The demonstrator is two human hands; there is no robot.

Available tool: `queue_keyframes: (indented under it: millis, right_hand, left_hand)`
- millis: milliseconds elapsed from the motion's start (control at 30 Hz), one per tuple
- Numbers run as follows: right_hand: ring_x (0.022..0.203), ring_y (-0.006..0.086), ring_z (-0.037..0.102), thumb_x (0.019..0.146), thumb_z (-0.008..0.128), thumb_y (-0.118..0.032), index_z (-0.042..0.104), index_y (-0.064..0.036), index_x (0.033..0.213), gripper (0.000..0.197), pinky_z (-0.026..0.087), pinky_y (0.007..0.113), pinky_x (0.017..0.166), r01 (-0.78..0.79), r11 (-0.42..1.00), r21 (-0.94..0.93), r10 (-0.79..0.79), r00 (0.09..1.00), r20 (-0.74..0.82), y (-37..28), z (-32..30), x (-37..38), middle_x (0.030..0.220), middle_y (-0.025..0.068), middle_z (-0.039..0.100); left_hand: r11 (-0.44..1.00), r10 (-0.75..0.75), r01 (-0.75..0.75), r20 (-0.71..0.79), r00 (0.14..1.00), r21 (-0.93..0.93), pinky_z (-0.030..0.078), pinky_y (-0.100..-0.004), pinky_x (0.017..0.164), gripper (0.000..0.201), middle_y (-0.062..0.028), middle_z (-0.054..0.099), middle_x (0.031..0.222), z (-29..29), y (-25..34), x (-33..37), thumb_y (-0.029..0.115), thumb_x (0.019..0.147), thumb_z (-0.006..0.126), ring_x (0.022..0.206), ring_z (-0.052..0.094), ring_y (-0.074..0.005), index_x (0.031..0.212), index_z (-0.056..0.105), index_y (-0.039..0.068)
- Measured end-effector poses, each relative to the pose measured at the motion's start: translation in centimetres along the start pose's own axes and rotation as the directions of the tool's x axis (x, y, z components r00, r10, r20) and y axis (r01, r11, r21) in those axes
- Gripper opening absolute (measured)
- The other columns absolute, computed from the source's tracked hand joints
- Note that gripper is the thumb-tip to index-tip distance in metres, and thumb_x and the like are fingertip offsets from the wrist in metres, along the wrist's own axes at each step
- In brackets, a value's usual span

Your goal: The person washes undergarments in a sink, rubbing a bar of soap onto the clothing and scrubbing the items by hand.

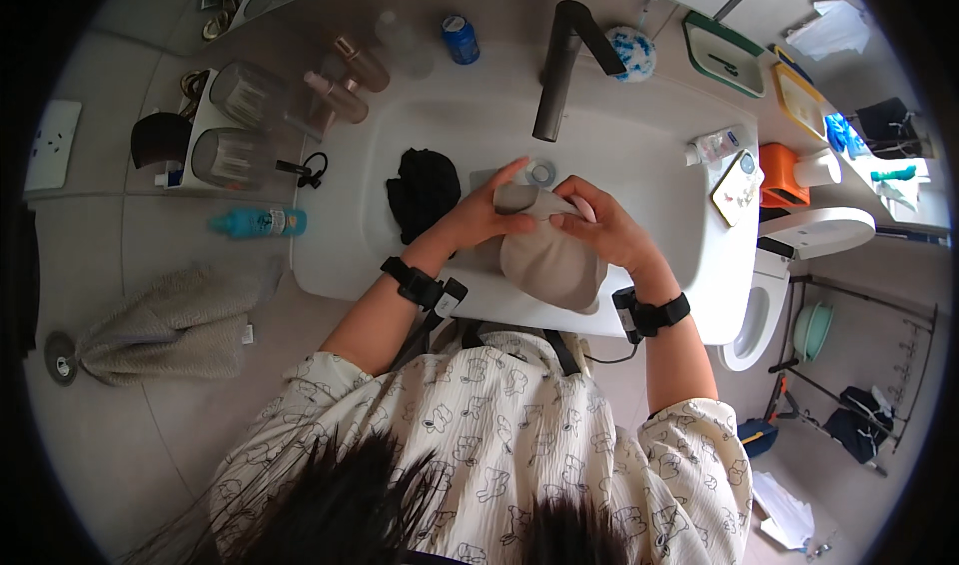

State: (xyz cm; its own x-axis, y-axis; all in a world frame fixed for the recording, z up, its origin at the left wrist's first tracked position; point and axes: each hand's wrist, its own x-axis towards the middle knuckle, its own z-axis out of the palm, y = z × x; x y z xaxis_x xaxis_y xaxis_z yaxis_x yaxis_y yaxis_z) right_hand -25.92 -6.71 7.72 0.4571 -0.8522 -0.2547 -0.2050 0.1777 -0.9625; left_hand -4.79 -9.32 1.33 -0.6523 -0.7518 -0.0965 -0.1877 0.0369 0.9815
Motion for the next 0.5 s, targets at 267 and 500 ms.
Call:
queue_keyframes:
  millis: [267,500]
  right_hand:
    - [0.087,0.0115,0.048,0.081,0.058,-0.011,0.049,-0.0050,0.099,0.020,0.038,0.024,0.080,-0.018,0.998,0.056,0.033,0.958,-0.285,5.6,0.8,-0.7,0.088,0.0024,0.053]
    - [0.076,0.0185,0.054,0.080,0.056,-0.011,0.043,-0.0055,0.108,0.031,0.045,0.031,0.070,-0.146,0.983,-0.115,0.025,0.716,-0.698,5.7,-1.8,1.1,0.084,0.0094,0.055]
  left_hand:
    - [0.915,-0.119,0.129,0.049,0.992,-0.382,0.034,-0.0285,0.093,0.072,-0.0099,0.049,0.116,3.0,-1.3,-0.2,0.034,0.073,0.069,0.108,0.045,-0.0176,0.127,0.034,0.002]
    - [0.874,-0.233,0.089,-0.251,0.939,-0.478,0.038,-0.0279,0.085,0.040,-0.0068,0.057,0.099,4.9,-1.8,1.5,0.032,0.086,0.053,0.095,0.049,-0.0147,0.109,0.051,-0.001]
